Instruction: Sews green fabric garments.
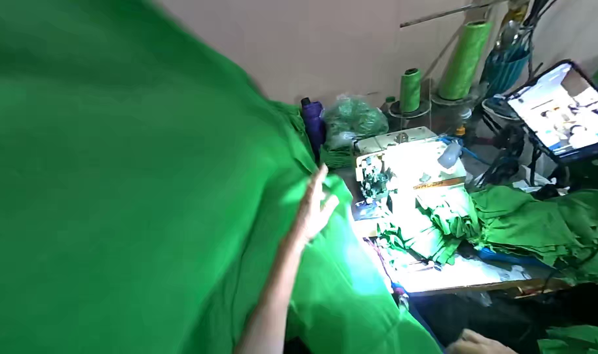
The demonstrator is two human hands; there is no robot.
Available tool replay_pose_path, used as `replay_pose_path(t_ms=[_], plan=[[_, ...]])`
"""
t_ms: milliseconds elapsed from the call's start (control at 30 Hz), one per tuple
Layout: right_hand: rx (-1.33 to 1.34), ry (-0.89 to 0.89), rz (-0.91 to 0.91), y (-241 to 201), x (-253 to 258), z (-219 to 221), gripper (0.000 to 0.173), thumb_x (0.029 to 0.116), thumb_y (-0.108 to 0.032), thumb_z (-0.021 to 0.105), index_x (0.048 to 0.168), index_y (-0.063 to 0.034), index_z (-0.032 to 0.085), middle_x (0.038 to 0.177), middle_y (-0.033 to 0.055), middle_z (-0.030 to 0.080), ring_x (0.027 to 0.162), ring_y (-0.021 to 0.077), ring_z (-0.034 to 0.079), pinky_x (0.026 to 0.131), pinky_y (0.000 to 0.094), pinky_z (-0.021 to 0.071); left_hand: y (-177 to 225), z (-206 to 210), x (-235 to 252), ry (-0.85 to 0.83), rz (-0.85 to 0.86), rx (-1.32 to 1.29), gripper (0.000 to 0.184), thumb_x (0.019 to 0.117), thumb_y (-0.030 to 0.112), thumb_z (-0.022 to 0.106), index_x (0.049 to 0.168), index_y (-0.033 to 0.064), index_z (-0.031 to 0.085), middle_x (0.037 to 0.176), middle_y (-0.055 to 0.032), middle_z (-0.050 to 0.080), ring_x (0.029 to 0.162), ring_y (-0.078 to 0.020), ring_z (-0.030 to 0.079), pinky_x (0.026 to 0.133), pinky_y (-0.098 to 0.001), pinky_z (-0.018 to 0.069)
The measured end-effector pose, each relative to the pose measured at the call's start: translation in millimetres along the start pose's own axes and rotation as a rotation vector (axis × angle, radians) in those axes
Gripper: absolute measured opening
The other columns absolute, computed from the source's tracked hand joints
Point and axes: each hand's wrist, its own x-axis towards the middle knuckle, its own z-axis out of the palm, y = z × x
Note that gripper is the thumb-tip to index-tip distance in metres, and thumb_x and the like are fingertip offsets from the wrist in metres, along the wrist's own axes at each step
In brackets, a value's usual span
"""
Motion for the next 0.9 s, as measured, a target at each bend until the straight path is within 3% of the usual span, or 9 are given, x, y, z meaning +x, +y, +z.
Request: replay_pose_path(t_ms=[100, 200, 300, 400, 533, 633, 733, 833, 900], plan=[[-0.006, 0.450, -0.127, -13, 41, -3, 0.024, 0.0953, 0.001, 0.060, 0.116, 0.0054, 0.071, 0.108, 0.0270, 0.068, 0.092, 0.0425, 0.070, 0.080, 0.0575, 0.0579, -14, 58, -5, -0.217, -0.147, -0.084, 0.058, 0.1008, 0.006, 0.055, 0.156, 0.0009, 0.038, 0.156, -0.0213, 0.045, 0.143, -0.0314, 0.046, 0.119, -0.0448, 0.0358], [-0.086, 0.838, -0.267, -24, 113, 1, 0.027, 0.0912, -0.001, 0.057, 0.113, 0.0023, 0.074, 0.111, 0.0217, 0.071, 0.096, 0.0351, 0.072, 0.080, 0.0477, 0.0605, -17, 53, -7, -0.167, -0.199, -0.085, 0.058, 0.0994, 0.012, 0.060, 0.152, -0.0017, 0.042, 0.148, -0.0236, 0.051, 0.139, -0.0322, 0.050, 0.117, -0.0451, 0.0390], [-0.154, 0.593, -0.042, -38, 165, -7, 0.031, 0.1005, -0.001, 0.052, 0.126, 0.0120, 0.064, 0.126, 0.0306, 0.064, 0.116, 0.0438, 0.065, 0.100, 0.0523, 0.0513, -20, 50, -9, -0.162, -0.201, -0.101, 0.043, 0.1010, 0.013, 0.059, 0.140, -0.0033, 0.056, 0.147, -0.0219, 0.054, 0.138, -0.0299, 0.051, 0.115, -0.0423, 0.0410], [-0.235, 0.194, 0.269, -55, 190, -19, 0.033, 0.1048, -0.004, 0.043, 0.131, 0.0087, 0.059, 0.137, 0.0290, 0.054, 0.119, 0.0432, 0.061, 0.099, 0.0508, 0.0500, -20, 54, -12, -0.141, -0.194, -0.104, 0.035, 0.1017, 0.012, 0.057, 0.132, -0.0042, 0.063, 0.146, -0.0222, 0.055, 0.137, -0.0290, 0.052, 0.113, -0.0399, 0.0425], [-0.266, 0.036, 0.326, -67, 188, -31, 0.036, 0.1077, -0.012, 0.043, 0.132, 0.0096, 0.058, 0.138, 0.0299, 0.054, 0.128, 0.0435, 0.054, 0.104, 0.0535, 0.0437, -13, 54, -13, -0.144, -0.190, -0.060, 0.034, 0.1018, 0.011, 0.057, 0.132, -0.0029, 0.064, 0.146, -0.0232, 0.054, 0.137, -0.0323, 0.052, 0.113, -0.0434, 0.0423], [-0.183, 0.325, 0.163, -59, 178, -22, 0.032, 0.1037, -0.011, 0.052, 0.126, 0.0090, 0.063, 0.129, 0.0289, 0.059, 0.120, 0.0438, 0.060, 0.099, 0.0538, 0.0489, -3, 52, -10, -0.153, -0.195, -0.045, 0.032, 0.1011, 0.010, 0.058, 0.130, -0.0020, 0.066, 0.145, -0.0237, 0.055, 0.135, -0.0338, 0.053, 0.112, -0.0446, 0.0430], [-0.154, 0.862, -0.062, -54, 183, -10, 0.033, 0.0956, -0.003, 0.059, 0.126, 0.0070, 0.065, 0.115, 0.0285, 0.068, 0.092, 0.0448, 0.071, 0.071, 0.0564, 0.0570, -4, 53, -12, -0.166, -0.206, -0.058, 0.032, 0.1013, 0.011, 0.059, 0.130, -0.0006, 0.066, 0.146, -0.0222, 0.054, 0.135, -0.0321, 0.053, 0.111, -0.0445, 0.0443], [-0.116, 0.803, -0.023, -45, 202, -21, 0.054, 0.0948, 0.001, 0.062, 0.147, -0.0014, 0.052, 0.130, 0.0296, 0.061, 0.112, 0.0485, 0.063, 0.089, 0.0617, 0.0516, -4, 54, -10, -0.176, -0.205, -0.047, 0.033, 0.1012, 0.011, 0.059, 0.132, -0.0008, 0.065, 0.146, -0.0219, 0.054, 0.135, -0.0323, 0.053, 0.111, -0.0458, 0.0443], [-0.158, 0.799, -0.070, -30, 212, -16, 0.039, 0.0933, 0.003, 0.062, 0.132, 0.0067, 0.062, 0.118, 0.0328, 0.063, 0.107, 0.0500, 0.064, 0.087, 0.0606, 0.0527, -3, 54, -10, -0.185, -0.212, -0.027, 0.034, 0.1018, 0.012, 0.058, 0.133, -0.0004, 0.064, 0.146, -0.0217, 0.054, 0.134, -0.0327, 0.054, 0.110, -0.0464, 0.0448]])
